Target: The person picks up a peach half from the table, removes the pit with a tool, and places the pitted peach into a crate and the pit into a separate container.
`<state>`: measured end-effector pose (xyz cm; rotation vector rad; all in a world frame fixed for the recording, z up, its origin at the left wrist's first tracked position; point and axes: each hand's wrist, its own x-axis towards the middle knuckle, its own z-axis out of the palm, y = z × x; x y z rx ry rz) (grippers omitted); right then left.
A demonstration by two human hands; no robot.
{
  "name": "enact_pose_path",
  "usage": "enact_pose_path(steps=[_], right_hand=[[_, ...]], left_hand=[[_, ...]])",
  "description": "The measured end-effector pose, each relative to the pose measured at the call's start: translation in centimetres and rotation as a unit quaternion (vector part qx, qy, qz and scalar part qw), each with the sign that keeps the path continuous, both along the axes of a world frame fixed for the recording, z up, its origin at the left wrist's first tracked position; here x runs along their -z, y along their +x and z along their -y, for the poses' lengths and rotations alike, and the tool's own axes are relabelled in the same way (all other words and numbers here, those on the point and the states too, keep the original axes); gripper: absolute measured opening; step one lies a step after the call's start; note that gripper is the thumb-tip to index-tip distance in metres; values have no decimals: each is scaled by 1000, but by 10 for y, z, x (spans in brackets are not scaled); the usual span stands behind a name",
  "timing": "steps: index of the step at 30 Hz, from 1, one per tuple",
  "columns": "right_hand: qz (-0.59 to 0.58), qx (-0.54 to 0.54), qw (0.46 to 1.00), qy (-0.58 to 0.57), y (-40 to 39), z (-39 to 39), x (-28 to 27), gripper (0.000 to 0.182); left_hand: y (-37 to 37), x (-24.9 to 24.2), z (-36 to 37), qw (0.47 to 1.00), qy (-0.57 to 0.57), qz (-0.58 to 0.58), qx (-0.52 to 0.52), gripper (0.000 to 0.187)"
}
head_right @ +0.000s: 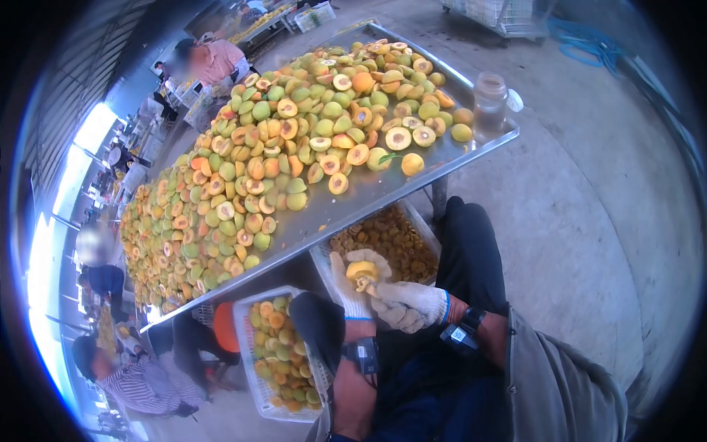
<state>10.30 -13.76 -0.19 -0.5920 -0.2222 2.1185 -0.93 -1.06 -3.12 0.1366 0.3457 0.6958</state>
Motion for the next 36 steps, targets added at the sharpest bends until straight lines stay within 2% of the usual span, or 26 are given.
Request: enact_pose_path(steps=[1, 2, 4, 5, 6, 7, 9, 11, 12, 13, 15, 17, 19, 20, 22, 23, 24, 25, 26, 27, 29, 31, 33, 35, 36], right_hand=[[-13, 5, 1000, -1, 0, 1, 0, 42], [-10, 0, 1000, 0, 1, 0, 3, 42], [-86, 25, 996, -4, 0, -1, 12, 45], [-85, 14, 996, -4, 0, -2, 7, 45], [20, 87, 996, -31, 0, -4, -5, 44], [124, 153, 979, -56, -1, -6, -12, 43], [308, 131, 942, -15, 6, -12, -11, 42], [416, 142, 898, 4, 6, -12, -14, 41], [428, 160, 889, 0, 4, -13, -12, 41], [413, 181, 892, 13, 1, -14, -16, 34], [404, 202, 892, 14, -1, -17, -8, 31], [400, 201, 894, 9, -5, -20, -8, 29], [398, 201, 895, 2, -8, -21, -9, 27], [414, 200, 888, 5, -10, -22, -12, 27], [430, 197, 881, 12, -15, -26, -10, 26], [490, 186, 851, 28, -17, -26, -3, 26], [551, 178, 814, 43, -16, -27, 5, 26], [647, 176, 735, 104, -15, -26, 15, 26], [655, 173, 727, 107, -16, -26, 11, 26], [665, 171, 719, 108, -18, -27, 7, 26], [682, 166, 697, 145, -22, -28, -6, 26], [706, 132, 677, 163, -22, -31, -15, 25], [695, 130, 683, 183, -22, -32, -11, 26], [657, 119, 725, 169, -19, -27, -12, 26], [639, 120, 740, 171, -16, -25, -16, 26]], left_hand=[[0, 2, -1, 990, 91, -100, -27, 67], [1, -6, 1, 980, 99, -163, -62, 66], [-4, -6, -9, 986, 82, -123, -77, 65], [-11, -6, -16, 990, 65, -84, -90, 64], [-21, -21, -21, 988, 56, -73, -128, 61], [-37, -22, -30, 983, 102, -17, -152, 54], [-84, -35, -46, 959, 160, -2, -233, 48], [-139, -63, -41, 926, 185, -94, -316, 41], [-174, -56, -38, 769, 365, -391, -351, 42], [-210, -44, -34, 504, 494, -630, -324, 46], [-279, -23, -19, 469, 416, -735, -259, 55], [-345, 0, 10, 338, 401, -845, -101, 48], [-420, 71, 23, 605, 243, -740, -164, 43], [-432, 93, 32, 605, 239, -741, -164, 43], [-443, 112, 41, 640, 106, -737, -189, 42], [-443, 114, 40, 642, 108, -735, -191, 42], [-434, 112, 39, 536, 133, -804, -221, 41], [-414, 103, 37, 424, 157, -857, -248, 39], [-373, 76, 30, 513, 144, -767, -357, 37], [-339, 51, 24, 526, 149, -759, -354, 37], [-276, -6, 13, 545, 280, -731, -300, 34], [-194, -70, 17, 689, 301, -622, -219, 32], [-139, -84, 18, 777, 317, -528, -131, 32], [-84, -75, 15, 779, 400, -482, -17, 32], [-70, -71, 16, 770, 426, -475, -13, 32]])
